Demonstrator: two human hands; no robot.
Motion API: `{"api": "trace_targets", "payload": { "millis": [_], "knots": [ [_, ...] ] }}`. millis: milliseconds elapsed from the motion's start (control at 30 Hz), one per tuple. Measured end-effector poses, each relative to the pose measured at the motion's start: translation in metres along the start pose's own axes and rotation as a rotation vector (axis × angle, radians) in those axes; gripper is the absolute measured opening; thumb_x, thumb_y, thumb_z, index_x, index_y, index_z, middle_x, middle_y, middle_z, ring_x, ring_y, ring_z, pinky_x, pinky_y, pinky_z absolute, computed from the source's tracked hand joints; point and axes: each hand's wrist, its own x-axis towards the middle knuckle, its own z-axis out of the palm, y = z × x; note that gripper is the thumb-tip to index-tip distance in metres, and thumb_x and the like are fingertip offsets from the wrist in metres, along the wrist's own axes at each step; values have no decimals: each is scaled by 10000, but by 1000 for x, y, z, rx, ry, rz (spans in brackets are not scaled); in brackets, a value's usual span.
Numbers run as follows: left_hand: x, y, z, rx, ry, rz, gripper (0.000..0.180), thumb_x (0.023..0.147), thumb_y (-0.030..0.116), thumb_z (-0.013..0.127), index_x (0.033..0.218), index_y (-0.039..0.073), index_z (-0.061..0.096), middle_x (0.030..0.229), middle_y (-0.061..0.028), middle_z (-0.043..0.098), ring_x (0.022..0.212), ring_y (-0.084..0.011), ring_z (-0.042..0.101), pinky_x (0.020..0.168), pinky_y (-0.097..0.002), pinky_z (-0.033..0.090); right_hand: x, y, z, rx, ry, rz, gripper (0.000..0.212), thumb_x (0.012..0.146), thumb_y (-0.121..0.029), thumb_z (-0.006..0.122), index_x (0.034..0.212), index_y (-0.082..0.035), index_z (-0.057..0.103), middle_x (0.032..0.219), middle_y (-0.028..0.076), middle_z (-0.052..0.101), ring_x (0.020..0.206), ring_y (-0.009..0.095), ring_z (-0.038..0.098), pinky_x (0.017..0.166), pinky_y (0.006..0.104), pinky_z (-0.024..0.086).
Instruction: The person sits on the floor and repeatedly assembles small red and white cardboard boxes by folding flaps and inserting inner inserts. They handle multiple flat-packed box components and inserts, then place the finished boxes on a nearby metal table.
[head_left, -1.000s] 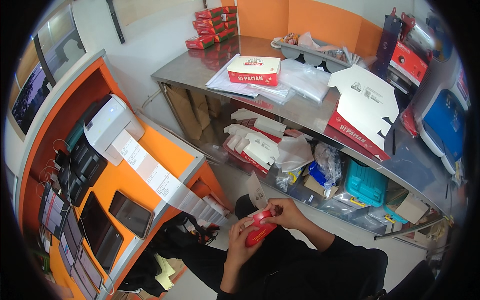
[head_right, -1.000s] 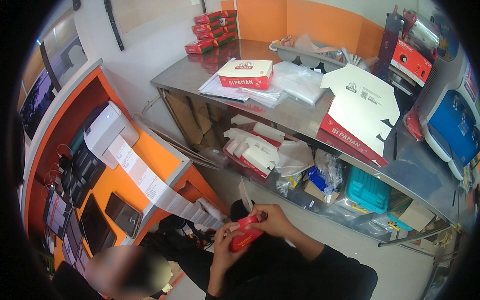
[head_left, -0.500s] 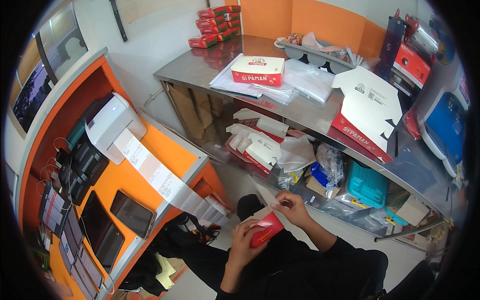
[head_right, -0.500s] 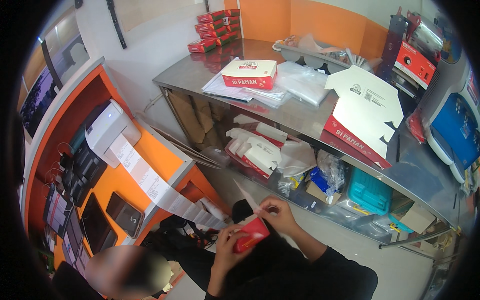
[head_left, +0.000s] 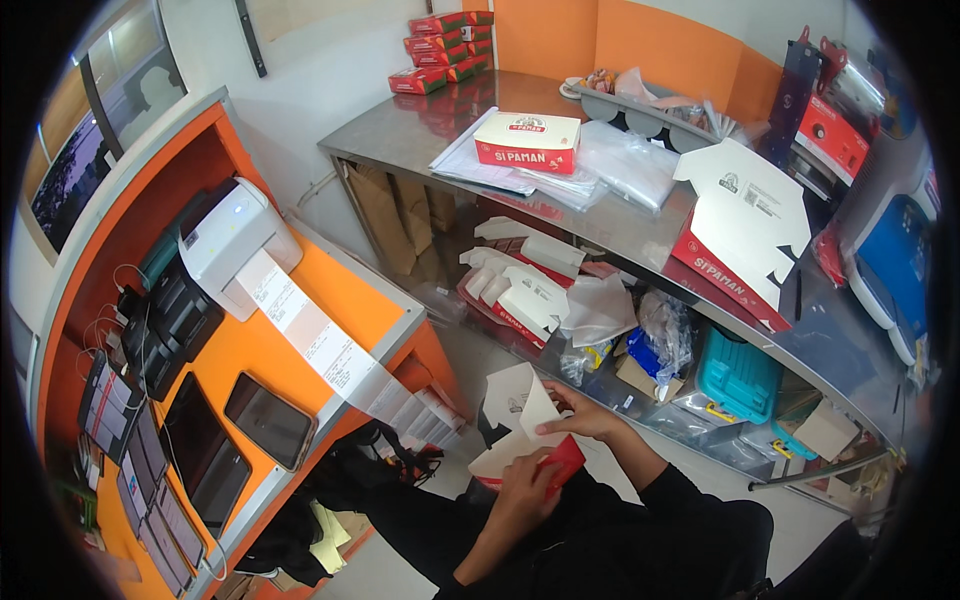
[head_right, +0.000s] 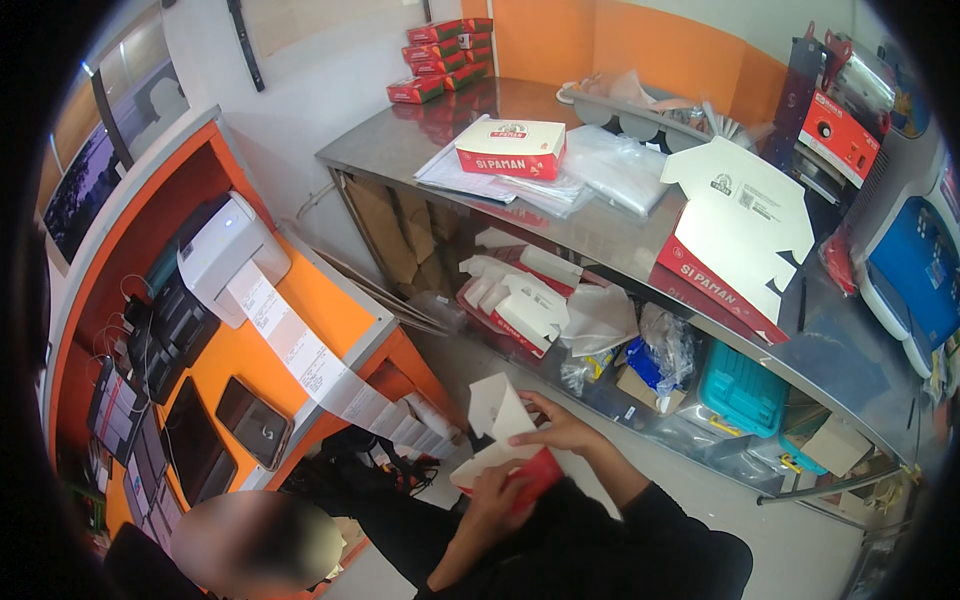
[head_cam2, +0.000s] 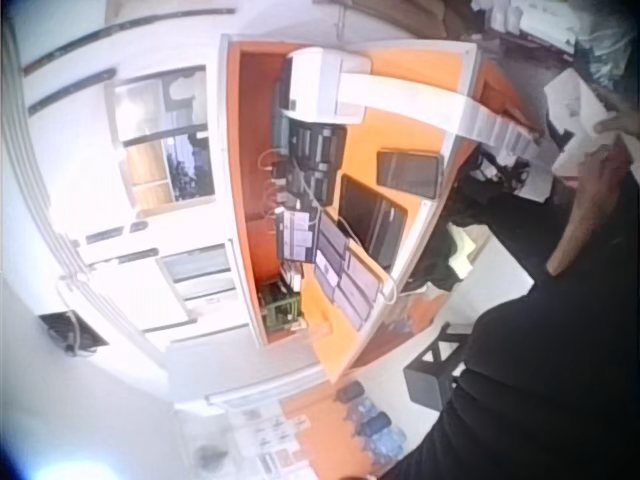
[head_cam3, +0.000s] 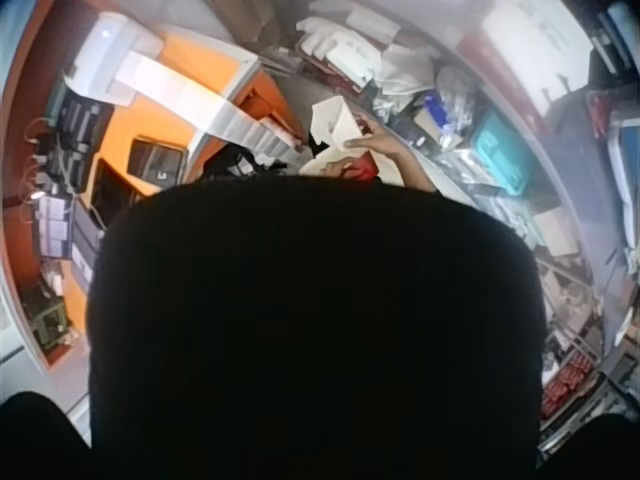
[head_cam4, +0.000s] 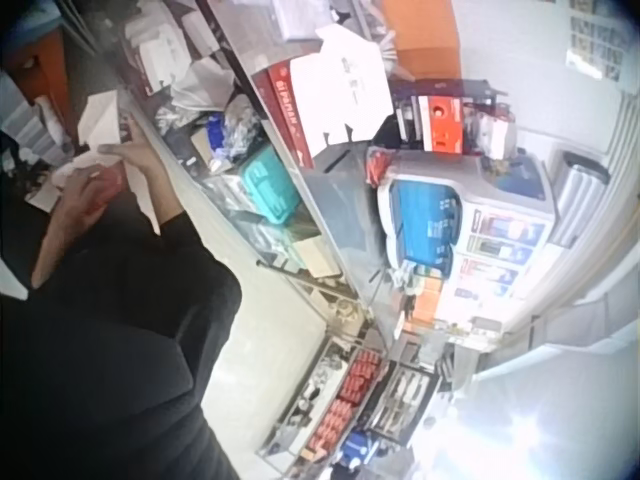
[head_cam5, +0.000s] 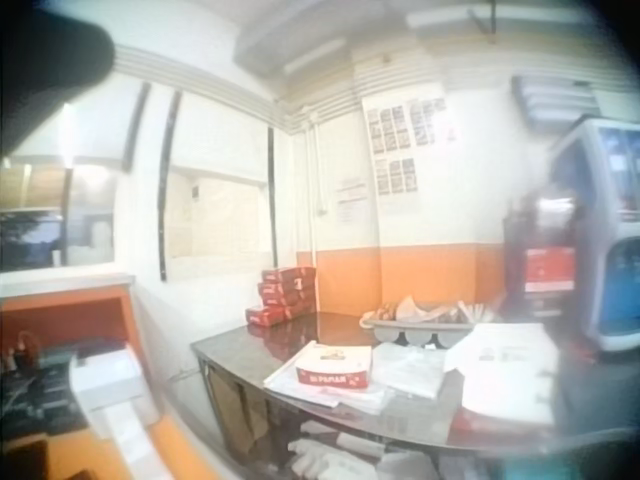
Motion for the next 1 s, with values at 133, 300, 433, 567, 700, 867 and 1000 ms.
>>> {"api": "trace_targets", "payload": {
  "millis": [133, 300, 433, 567, 700, 867, 1000],
  "knots": [
    [9, 29, -15, -79, 129, -5, 394, 694, 160, 739, 1036, 47, 579, 1210, -145, 516, 1080, -317, 506, 900, -394, 395, 1, 9, 2, 53, 135, 28, 445, 790, -254, 738, 1150, -33, 601, 971, 83, 655, 847, 130, 586, 753, 271, 473],
    [-23, -62, -27, -606, 877, -567, 335, 914, 235, 500, 1157, 6, 529, 1154, -118, 556, 1072, -254, 527, 933, -397, 399, -7, 16, 5, -35, 241, -1, 416, 976, -341, 458, 988, 27, 652, 869, 46, 659, 802, 90, 592, 726, 258, 487],
    [-79, -144, -16, -1262, 640, -724, 624, 964, 510, 298, 1305, 4, 428, 1320, -138, 477, 1210, -281, 459, 1051, -433, 302, -3, 25, 15, 88, 53, 67, 442, 979, -360, 438, 1000, 30, 645, 874, 48, 660, 808, 87, 593, 731, 258, 487],
    [-70, -107, 2, -1726, 456, -595, 728, 923, 595, 308, 1372, 23, 348, 1350, -126, 454, 1260, -283, 403, 1056, -437, 307, 8, 52, 17, -118, 72, 147, 444, 976, -361, 444, 1000, 36, 643, 868, 57, 663, 771, 93, 598, 700, 267, 493],
    [-63, -107, 20, -1500, 363, -568, 563, 954, 389, 467, 1355, 6, 366, 1311, -121, 488, 1187, -257, 483, 979, -387, 401, -6, 41, 11, -57, 7, 100, 443, 965, -377, 467, 1020, 27, 642, 864, 61, 664, 751, 100, 598, 688, 277, 492],
    [-32, -107, 43, -846, 325, -885, 350, 886, 196, 617, 1149, -29, 575, 1013, -129, 663, 899, -208, 642, 782, -312, 498, -6, 57, -5, -197, -93, 49, 360, 913, -327, 578, 1052, -2, 642, 904, 63, 664, 831, 119, 594, 733, 295, 485],
    [-42, -127, 87, -488, 330, -767, 372, 793, 217, 708, 1043, -41, 612, 882, -164, 689, 838, -209, 671, 751, -331, 507, 23, 66, -24, -97, -58, -65, 332, 788, -256, 706, 1021, -23, 664, 917, 75, 669, 849, 151, 606, 740, 305, 480]
  ]
}}
